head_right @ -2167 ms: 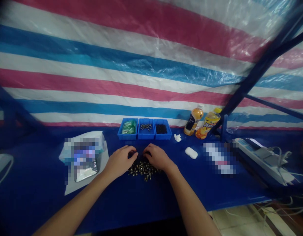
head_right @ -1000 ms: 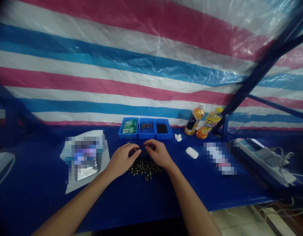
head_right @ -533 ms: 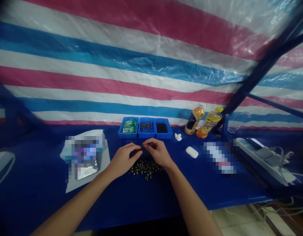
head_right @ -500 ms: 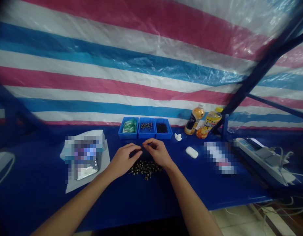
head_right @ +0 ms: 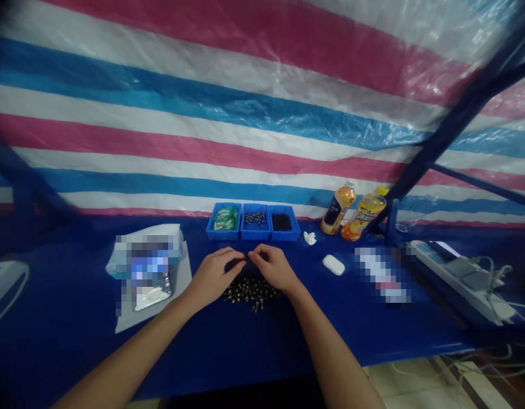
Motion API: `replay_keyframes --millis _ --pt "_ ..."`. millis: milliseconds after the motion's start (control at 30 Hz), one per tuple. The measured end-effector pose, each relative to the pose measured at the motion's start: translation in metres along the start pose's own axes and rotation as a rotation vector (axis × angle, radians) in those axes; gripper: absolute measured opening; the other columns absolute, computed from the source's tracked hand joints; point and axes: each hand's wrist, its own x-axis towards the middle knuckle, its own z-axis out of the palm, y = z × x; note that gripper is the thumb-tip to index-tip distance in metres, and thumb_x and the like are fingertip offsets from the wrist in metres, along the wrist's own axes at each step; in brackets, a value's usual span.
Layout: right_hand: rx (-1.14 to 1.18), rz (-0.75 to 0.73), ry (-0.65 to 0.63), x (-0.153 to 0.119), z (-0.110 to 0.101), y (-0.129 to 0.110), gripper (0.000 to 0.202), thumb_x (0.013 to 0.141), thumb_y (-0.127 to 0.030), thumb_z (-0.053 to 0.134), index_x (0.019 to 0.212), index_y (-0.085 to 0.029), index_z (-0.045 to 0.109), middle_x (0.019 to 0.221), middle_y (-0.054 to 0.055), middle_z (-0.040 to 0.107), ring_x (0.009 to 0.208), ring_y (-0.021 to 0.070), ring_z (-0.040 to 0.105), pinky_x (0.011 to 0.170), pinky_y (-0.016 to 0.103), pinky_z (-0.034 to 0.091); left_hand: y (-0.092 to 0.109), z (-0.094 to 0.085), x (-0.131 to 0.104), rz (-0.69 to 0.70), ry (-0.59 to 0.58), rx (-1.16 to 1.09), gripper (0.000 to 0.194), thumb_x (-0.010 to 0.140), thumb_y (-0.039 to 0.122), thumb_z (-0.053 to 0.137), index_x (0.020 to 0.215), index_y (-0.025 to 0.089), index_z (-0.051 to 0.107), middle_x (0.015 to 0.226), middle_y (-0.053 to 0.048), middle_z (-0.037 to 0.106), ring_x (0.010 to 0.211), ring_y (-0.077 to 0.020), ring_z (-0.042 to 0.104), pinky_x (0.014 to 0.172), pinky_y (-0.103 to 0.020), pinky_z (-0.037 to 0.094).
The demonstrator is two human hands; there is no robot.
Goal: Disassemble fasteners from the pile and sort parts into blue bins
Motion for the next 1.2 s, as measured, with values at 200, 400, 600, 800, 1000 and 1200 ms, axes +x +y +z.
replay_keyframes --millis 200,400,600,800,1000,1200 --pt "0.011 0.037 -0.058 0.001 -0.002 0.001 0.027 0.086 -0.038 0.054 0.069 -0.018 0.057 0.064 -0.002 0.051 0.061 0.0123 0.044 0.059 0.024 0.034 -0.001 0.0 0.001 0.008 0.007 0.0 0.017 0.091 0.024 0.052 0.098 0.025 0.068 0.095 -0.001 0.067 0.09 -0.0185 0.062 0.083 -0.033 0.047" --pt "0.108 0.049 -0.114 0.002 -0.004 0.001 0.023 0.087 -0.036 0.054 0.073 -0.018 0.059 0.065 -0.003 0.051 0.061 0.0118 0.044 0.06 0.024 0.035 0.0 0.0 0.001 -0.019 0.038 -0.011 0.018 0.091 0.025 0.054 0.105 0.025 0.065 0.095 -0.001 0.067 0.089 -0.018 0.062 0.082 -0.032 0.047" --pt "0.254 0.074 -0.083 0.004 -0.004 0.005 0.018 0.081 -0.037 0.063 0.083 -0.019 0.063 0.068 -0.002 0.054 0.061 0.0116 0.047 0.058 0.025 0.036 0.003 -0.003 0.002 -0.13 0.092 -0.031 0.025 0.092 0.032 0.05 0.112 0.024 0.063 0.089 -0.002 0.069 0.08 -0.0173 0.063 0.076 -0.03 0.048" --pt "0.608 0.124 -0.062 0.003 -0.008 0.005 0.016 0.079 -0.033 0.068 0.088 -0.02 0.066 0.072 0.0 0.059 0.062 0.0122 0.051 0.059 0.026 0.036 0.003 -0.007 0.001 -0.162 0.137 0.0 0.019 0.091 0.03 0.051 0.096 0.023 0.068 0.084 0.0 0.069 0.075 -0.0154 0.062 0.073 -0.027 0.046" --pt "0.948 0.098 -0.041 0.0 -0.013 -0.002 0.013 0.077 -0.031 0.069 0.079 -0.02 0.062 0.074 0.001 0.055 0.063 0.0125 0.049 0.059 0.027 0.036 0.002 -0.004 0.001 -0.142 0.132 -0.005 0.019 0.091 0.029 0.05 0.093 0.023 0.068 0.083 0.0 0.068 0.073 -0.0154 0.061 0.072 -0.027 0.045" --pt "0.832 0.276 0.084 0.008 -0.013 0.011 0.019 0.073 -0.032 0.068 0.069 -0.017 0.058 0.066 0.001 0.054 0.057 0.0113 0.048 0.053 0.025 0.036 0.001 -0.004 0.001 -0.14 0.124 -0.01 0.018 0.09 0.027 0.05 0.092 0.023 0.068 0.081 0.001 0.068 0.072 -0.0149 0.06 0.071 -0.027 0.045"
